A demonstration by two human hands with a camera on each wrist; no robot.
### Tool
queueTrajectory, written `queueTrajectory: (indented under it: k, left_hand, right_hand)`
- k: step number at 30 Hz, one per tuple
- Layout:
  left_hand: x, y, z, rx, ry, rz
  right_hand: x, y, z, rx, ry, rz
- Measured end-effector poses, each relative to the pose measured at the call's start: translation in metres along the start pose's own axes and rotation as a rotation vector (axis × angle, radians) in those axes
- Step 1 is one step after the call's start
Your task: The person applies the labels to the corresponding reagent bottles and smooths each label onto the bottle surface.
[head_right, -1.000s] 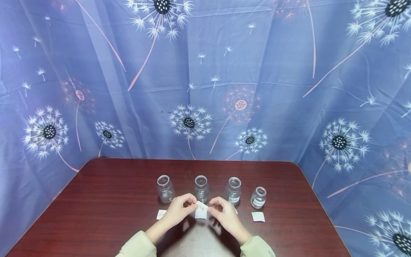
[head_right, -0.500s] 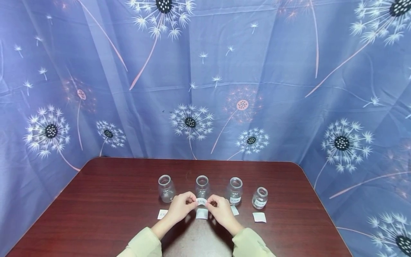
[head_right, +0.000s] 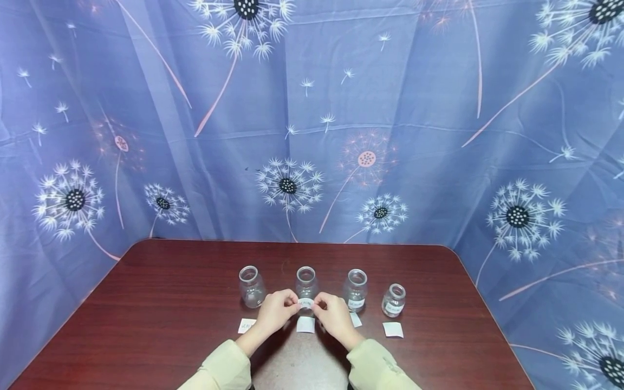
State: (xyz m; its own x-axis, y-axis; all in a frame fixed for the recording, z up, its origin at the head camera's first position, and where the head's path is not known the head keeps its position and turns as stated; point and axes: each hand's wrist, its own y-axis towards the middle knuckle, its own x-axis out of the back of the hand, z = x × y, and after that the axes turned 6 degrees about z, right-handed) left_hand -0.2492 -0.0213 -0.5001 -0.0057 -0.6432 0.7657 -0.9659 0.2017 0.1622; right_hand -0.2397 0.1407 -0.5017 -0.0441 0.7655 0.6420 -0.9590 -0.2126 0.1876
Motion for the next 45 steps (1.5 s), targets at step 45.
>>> queueTrajectory:
  k: [45]
  left_hand:
    - [0.01,0.016,0.012,-0.211,-0.002,0.151]
  right_hand:
    - [0.001,0.026,-0.005,0.063,-0.004,0.041]
